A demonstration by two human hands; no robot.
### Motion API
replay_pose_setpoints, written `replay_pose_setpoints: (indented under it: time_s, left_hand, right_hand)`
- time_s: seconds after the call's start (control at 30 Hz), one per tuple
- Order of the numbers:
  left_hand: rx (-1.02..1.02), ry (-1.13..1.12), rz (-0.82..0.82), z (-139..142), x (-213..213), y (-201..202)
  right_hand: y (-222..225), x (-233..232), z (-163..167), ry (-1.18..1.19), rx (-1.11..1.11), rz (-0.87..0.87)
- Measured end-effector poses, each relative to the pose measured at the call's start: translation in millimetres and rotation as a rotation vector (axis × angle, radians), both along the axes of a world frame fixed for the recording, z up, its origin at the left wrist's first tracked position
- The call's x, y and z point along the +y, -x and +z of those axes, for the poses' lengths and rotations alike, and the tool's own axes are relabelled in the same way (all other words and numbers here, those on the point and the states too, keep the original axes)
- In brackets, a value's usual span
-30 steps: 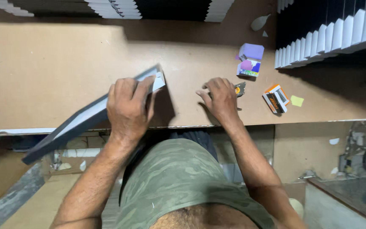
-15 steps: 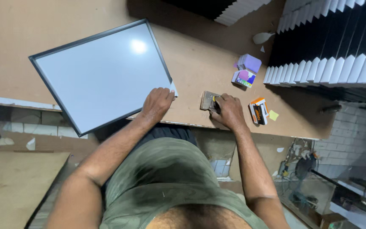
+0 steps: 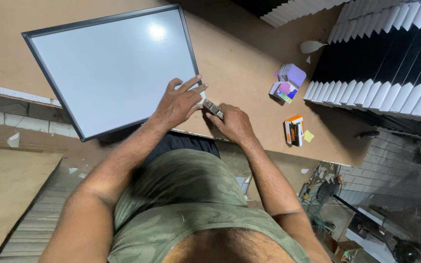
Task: The person assembles picture frames at a workbench. They place a white backing board into a black frame, fold the metal tabs over the board, use a staple gun to secure the backing, and apply small adhesive corner pieces to the frame corners, working on one frame after another.
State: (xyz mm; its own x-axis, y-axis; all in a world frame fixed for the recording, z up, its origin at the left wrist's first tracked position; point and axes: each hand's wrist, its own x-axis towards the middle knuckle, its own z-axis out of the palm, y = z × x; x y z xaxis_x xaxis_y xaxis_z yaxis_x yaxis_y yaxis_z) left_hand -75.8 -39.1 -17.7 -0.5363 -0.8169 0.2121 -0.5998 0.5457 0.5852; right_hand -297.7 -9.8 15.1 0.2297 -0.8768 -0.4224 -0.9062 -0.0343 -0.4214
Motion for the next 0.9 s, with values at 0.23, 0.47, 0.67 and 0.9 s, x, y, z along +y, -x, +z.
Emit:
replay_pose_setpoints:
  time_s: [0.23,0.47,0.67,0.9]
  left_hand:
    - [-0.02,0.027,0.006,4,2,-4]
    - [-0.057,0.026,-0.006,9,11,-17]
    - [-0.209,-0.044,0.292,11,87,-130]
    - [-0.943,0.076,0.328,28,149,-215]
  right_hand:
    - [-9,1,-17,0.199,-0.08,0.004]
    - [-6,18,-6,0.367,-0.005,-0.023]
    - [40,37,18,0.568,0.092,-0.052]
    - [164,-22,42,0.698,0.203,-0.023]
